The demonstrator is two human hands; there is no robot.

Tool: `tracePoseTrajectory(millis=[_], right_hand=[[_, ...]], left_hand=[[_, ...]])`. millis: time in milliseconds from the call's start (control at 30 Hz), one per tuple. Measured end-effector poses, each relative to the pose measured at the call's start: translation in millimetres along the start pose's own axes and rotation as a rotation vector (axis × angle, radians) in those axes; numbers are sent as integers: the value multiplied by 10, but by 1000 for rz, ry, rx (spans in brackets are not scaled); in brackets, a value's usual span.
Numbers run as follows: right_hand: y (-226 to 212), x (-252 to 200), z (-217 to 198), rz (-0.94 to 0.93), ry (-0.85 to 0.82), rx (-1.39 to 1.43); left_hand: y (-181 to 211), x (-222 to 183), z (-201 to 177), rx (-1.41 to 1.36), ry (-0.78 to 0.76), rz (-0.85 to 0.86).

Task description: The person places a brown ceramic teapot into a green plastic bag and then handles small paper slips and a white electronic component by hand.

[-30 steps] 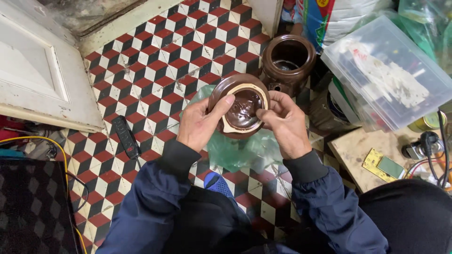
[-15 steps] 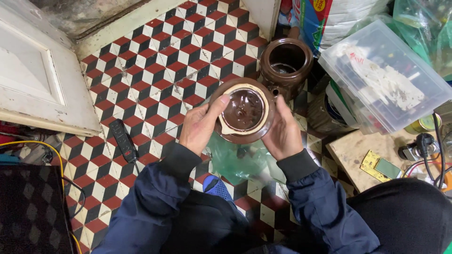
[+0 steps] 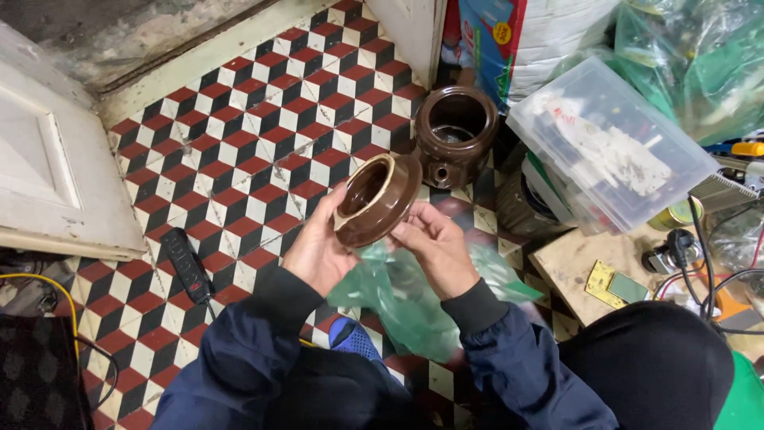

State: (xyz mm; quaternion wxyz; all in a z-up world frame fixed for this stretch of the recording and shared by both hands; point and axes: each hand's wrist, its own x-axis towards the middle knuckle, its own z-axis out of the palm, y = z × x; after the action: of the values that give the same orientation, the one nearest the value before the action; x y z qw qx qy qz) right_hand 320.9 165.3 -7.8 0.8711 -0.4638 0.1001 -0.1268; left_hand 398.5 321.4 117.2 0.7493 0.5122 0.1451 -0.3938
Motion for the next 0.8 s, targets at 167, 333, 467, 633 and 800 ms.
tracePoseTrajectory(millis=[167, 333, 467, 633, 800], right_hand=[[-263, 14, -105, -71, 111, -116], [-822, -318, -556, -120, 337, -698], [-899, -767, -1087, -80, 523, -696], [-803, -952, -1503, -5, 632, -554], [-739, -895, -1761, -54, 607, -545]], left_hand=[[-87, 285, -204, 162, 43, -30], [-959, 2088, -960, 1105, 249, 301], [-1101, 2508, -143, 1412, 238, 434], [-1309, 3113, 587, 1346, 303, 431], [-1501, 3739, 573, 1846, 387, 530]])
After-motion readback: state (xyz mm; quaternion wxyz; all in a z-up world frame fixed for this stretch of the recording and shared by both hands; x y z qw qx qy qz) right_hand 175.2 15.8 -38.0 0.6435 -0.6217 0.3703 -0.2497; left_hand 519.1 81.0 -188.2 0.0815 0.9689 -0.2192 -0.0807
